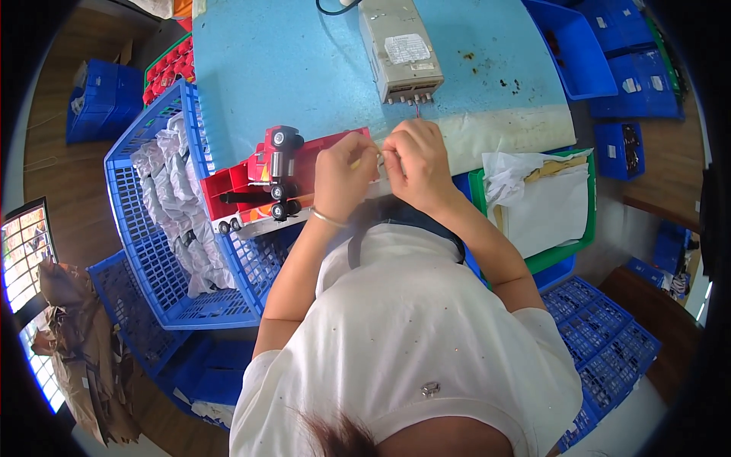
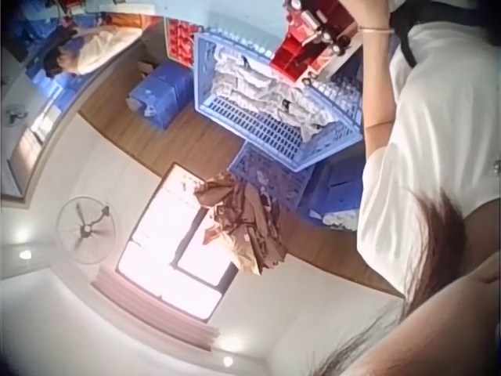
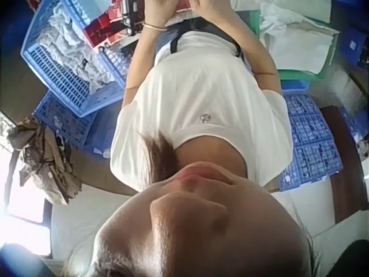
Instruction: Assembling components of plastic toy trucks and packaging them in plastic bags for shipping.
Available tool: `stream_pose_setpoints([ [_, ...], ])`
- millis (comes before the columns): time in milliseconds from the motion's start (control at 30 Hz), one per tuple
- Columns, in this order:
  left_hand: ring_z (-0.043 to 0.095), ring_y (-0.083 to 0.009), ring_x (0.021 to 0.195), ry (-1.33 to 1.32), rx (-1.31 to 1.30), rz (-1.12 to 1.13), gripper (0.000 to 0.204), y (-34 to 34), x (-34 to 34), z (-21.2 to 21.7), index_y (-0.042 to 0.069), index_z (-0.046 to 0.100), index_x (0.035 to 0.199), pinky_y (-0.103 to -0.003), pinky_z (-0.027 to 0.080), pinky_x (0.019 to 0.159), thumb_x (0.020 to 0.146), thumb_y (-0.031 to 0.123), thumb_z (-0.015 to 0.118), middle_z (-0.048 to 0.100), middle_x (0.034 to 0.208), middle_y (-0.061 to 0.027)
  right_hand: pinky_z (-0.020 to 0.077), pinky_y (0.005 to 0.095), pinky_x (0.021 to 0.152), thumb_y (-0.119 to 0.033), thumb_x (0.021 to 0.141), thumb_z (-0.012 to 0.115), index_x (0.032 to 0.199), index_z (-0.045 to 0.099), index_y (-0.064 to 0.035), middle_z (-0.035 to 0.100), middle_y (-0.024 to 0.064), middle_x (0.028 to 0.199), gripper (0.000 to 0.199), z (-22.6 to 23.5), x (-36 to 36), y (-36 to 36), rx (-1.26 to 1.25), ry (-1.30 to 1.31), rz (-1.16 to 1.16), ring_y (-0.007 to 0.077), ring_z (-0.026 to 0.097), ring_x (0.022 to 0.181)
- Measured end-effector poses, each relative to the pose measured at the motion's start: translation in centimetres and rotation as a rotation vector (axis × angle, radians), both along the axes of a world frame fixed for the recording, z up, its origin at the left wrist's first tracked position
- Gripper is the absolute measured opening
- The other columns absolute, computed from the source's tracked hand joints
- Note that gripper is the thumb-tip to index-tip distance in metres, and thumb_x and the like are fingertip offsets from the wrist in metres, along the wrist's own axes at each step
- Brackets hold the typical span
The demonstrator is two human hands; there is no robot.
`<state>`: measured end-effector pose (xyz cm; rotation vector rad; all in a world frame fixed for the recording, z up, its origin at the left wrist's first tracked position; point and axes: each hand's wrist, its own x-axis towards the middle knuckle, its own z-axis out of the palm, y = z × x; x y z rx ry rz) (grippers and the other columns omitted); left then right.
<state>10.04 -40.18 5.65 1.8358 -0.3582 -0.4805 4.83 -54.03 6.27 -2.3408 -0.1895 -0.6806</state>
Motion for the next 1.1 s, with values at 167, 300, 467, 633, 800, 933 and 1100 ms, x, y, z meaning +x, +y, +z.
stream_pose_setpoints([
  [167,0.053,-0.0056,0.052,0.140,0.005,0.255,0.012,1.4,3.1,-6.2,-0.004,0.060,0.083,-0.020,0.039,0.044,0.084,0.006,0.053,0.061,0.064,-0.0016,0.0394,0.0315,0.064,0.003,0.076,0.054,0.076,0.047,-0.0020,0.050,0.0086,0.075,0.009,0.6,-1.0,-0.7,0.133,-0.168,-0.046,0.0227,0.048,0.068],
  [300,0.056,-0.0145,0.051,0.037,-0.049,0.077,0.017,1.3,2.3,-9.1,-0.003,0.061,0.093,-0.027,0.043,0.046,0.082,0.009,0.058,0.062,0.062,-0.0050,0.0393,0.0272,0.065,0.000,0.081,0.054,0.078,0.047,-0.0008,0.048,0.0062,0.075,0.007,-1.0,-1.4,-2.2,0.480,0.143,-0.069,0.0152,0.046,0.068],
  [467,0.058,-0.0277,0.080,-0.358,0.658,-0.190,0.037,1.7,0.1,-11.7,0.002,0.056,0.109,-0.039,0.046,0.070,0.076,0.016,0.065,0.061,0.088,-0.0124,0.0385,0.0243,0.069,-0.003,0.084,0.053,0.080,0.047,-0.0007,0.048,0.0033,0.076,0.007,-1.0,-1.8,-2.2,0.663,0.295,-0.039,0.0107,0.044,0.072],
  [633,0.045,-0.0309,0.108,-0.681,0.628,0.112,0.056,5.3,-1.0,-8.3,0.005,0.049,0.116,-0.043,0.035,0.093,0.068,0.021,0.071,0.049,0.115,-0.0156,0.0383,0.0245,0.071,-0.003,0.084,0.053,0.081,0.047,-0.0015,0.048,0.0025,0.078,0.006,-2.2,-2.3,-2.7,0.626,0.272,-0.019,0.0108,0.045,0.073],
  [800,0.055,-0.0281,0.095,-0.205,0.683,0.422,0.045,15.3,-1.7,-13.0,0.000,0.053,0.108,-0.038,0.045,0.077,0.069,0.016,0.068,0.055,0.104,-0.0191,0.0392,0.0287,0.068,-0.003,0.082,0.053,0.079,0.046,-0.0021,0.046,0.0067,0.076,0.007,-3.5,-0.6,0.1,0.505,0.253,0.153,0.0186,0.047,0.073],
  [933,0.061,-0.0215,0.080,0.229,0.493,0.241,0.030,13.7,0.8,-8.3,-0.004,0.057,0.101,-0.031,0.048,0.067,0.075,0.010,0.060,0.061,0.093,-0.0153,0.0392,0.0354,0.066,-0.004,0.078,0.056,0.077,0.050,-0.0031,0.048,0.0102,0.077,0.007,-5.6,1.9,4.5,0.344,0.156,0.266,0.0277,0.048,0.075],
  [1100,0.059,-0.0131,0.068,0.529,-0.109,0.207,0.020,9.0,-1.9,-1.6,-0.004,0.058,0.096,-0.024,0.047,0.062,0.079,0.006,0.054,0.063,0.083,-0.0076,0.0378,0.0369,0.066,-0.005,0.076,0.059,0.073,0.053,-0.0062,0.050,0.0060,0.078,0.007,-2.9,2.4,4.3,0.180,0.172,0.233,0.0263,0.050,0.078],
])
